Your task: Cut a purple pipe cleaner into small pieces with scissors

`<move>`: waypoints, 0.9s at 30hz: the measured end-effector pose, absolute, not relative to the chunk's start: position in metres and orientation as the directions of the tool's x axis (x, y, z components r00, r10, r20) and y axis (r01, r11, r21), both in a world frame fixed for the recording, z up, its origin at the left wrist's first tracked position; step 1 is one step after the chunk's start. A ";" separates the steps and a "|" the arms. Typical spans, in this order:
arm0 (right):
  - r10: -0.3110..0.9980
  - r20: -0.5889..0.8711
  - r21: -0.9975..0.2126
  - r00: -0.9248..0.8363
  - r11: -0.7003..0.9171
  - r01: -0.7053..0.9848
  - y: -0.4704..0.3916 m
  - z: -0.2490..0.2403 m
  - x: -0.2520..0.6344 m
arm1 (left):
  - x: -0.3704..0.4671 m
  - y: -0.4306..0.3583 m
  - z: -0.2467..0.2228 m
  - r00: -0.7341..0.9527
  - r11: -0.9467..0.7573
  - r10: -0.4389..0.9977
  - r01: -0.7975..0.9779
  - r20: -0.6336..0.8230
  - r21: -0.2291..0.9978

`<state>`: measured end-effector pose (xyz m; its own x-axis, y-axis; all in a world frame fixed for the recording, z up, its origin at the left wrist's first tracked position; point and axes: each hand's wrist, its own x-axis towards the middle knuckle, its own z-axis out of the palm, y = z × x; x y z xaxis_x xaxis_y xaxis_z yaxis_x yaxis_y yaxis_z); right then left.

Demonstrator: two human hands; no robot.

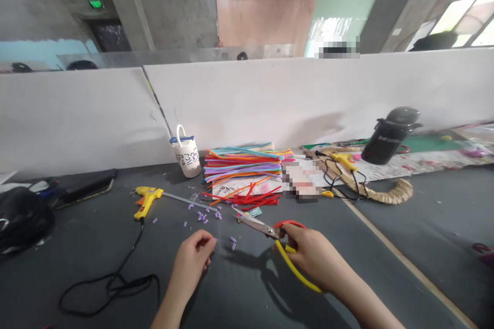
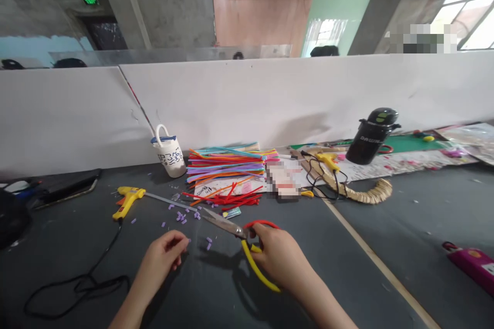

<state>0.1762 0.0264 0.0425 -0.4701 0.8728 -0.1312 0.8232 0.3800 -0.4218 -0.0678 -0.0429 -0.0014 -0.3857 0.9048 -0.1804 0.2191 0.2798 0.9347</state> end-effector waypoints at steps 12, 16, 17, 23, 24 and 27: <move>0.822 -0.004 -0.544 -0.570 0.476 0.691 0.029 0.041 0.185 | -0.064 -0.034 -0.001 -0.303 0.330 0.931 0.458 -0.204 0.825; 0.835 0.035 -0.604 -0.549 0.456 0.654 0.032 0.034 0.179 | -0.051 -0.028 -0.010 -0.264 0.316 0.943 0.517 -0.203 0.796; 0.835 0.036 -0.603 -0.550 0.457 0.654 0.033 0.033 0.179 | -0.051 -0.029 -0.010 -0.252 0.293 0.951 0.542 -0.181 0.788; 0.759 0.169 -0.415 -0.629 0.634 0.653 0.060 0.040 0.183 | -0.078 -0.040 0.003 -0.251 0.224 0.966 0.664 -0.070 0.713; 0.748 0.190 -0.387 -0.635 0.652 0.652 0.070 0.041 0.179 | -0.080 -0.041 0.005 -0.251 0.225 0.966 0.674 -0.069 0.704; 0.733 0.209 -0.321 -0.648 0.677 0.662 0.106 0.039 0.150 | -0.078 -0.040 0.007 -0.239 0.223 0.968 0.696 -0.073 0.683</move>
